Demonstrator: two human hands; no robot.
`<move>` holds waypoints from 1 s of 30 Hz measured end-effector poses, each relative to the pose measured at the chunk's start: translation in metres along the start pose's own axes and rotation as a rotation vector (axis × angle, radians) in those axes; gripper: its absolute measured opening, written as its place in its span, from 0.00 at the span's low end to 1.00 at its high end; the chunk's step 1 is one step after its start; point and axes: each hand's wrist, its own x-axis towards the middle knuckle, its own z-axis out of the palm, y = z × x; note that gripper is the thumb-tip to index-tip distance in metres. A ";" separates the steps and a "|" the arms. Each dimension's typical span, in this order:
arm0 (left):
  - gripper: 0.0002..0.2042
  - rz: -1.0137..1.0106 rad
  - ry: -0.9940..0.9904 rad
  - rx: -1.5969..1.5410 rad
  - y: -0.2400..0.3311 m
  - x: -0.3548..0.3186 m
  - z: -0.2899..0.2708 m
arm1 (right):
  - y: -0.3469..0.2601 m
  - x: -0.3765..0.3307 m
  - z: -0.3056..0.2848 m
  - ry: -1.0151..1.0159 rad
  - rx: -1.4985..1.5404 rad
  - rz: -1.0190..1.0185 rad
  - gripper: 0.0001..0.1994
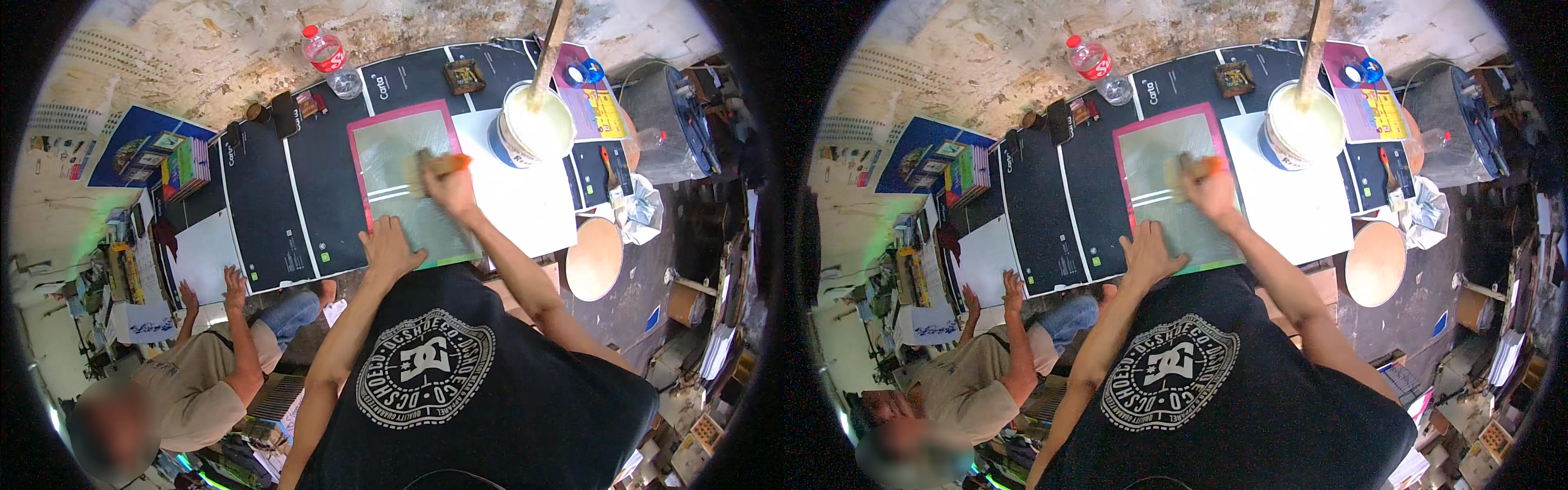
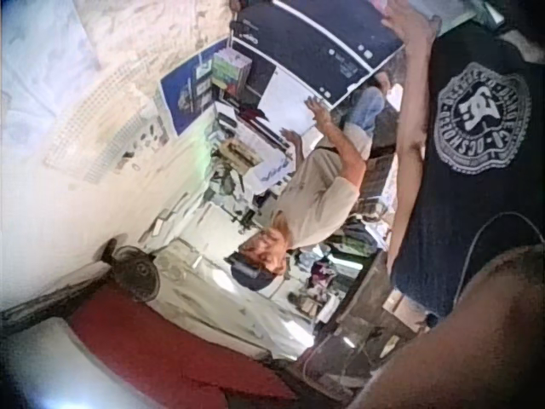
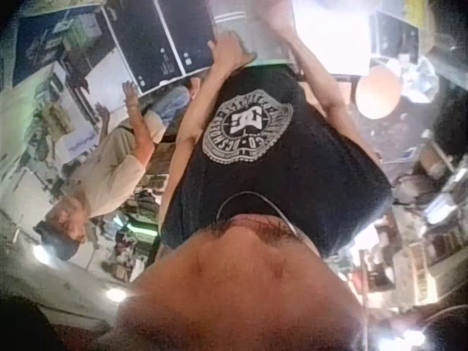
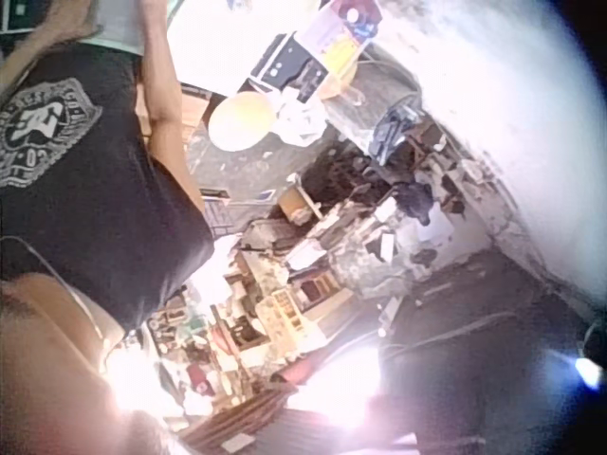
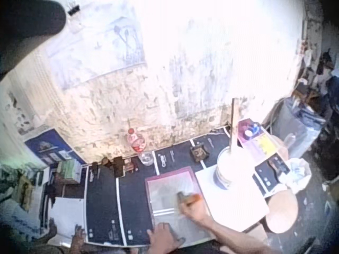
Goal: The person applies a white substance from a bucket onto a mesh screen frame using a brush, spreading it evenly across the surface while a second person assists by holding the frame and moving sheets of paper nearby.
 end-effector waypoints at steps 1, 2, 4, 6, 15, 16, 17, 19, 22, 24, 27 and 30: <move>0.36 -0.021 -0.030 -0.003 -0.002 0.002 -0.002 | 0.025 0.008 -0.023 -0.026 -0.091 0.104 0.15; 0.36 -0.026 -0.031 -0.006 -0.002 0.000 -0.001 | 0.054 0.013 -0.047 0.038 -0.145 0.023 0.15; 0.37 -0.042 -0.015 -0.020 -0.007 -0.001 0.005 | 0.041 0.030 -0.093 0.109 -0.278 0.060 0.14; 0.37 -0.033 -0.005 -0.035 -0.005 -0.001 0.006 | 0.038 0.042 -0.109 0.126 -0.228 0.090 0.13; 0.38 -0.047 -0.070 0.022 0.012 0.003 -0.003 | 0.065 0.095 -0.002 -0.226 -0.236 0.005 0.18; 0.38 -0.076 -0.065 0.018 0.011 0.003 -0.003 | 0.077 0.107 -0.022 -0.200 -0.320 -0.002 0.20; 0.38 -0.106 -0.053 0.007 0.005 0.001 0.002 | 0.050 0.118 -0.049 -0.200 -0.331 0.053 0.19; 0.38 -0.088 0.001 -0.004 0.002 -0.001 0.008 | 0.041 0.132 -0.077 0.005 -0.395 -0.008 0.12; 0.37 -0.108 -0.001 -0.044 0.001 -0.003 0.010 | 0.009 0.146 -0.078 -0.211 -0.108 -0.391 0.12; 0.37 -0.111 -0.003 -0.046 0.007 -0.001 0.005 | 0.013 0.157 -0.057 -0.433 -0.121 -0.463 0.12; 0.39 -0.148 -0.052 -0.056 0.006 -0.003 0.003 | -0.017 0.195 -0.037 -0.629 -0.344 -0.507 0.13; 0.42 -0.165 -0.074 -0.076 0.009 -0.003 0.004 | -0.031 0.220 -0.014 -0.492 -0.503 -0.710 0.14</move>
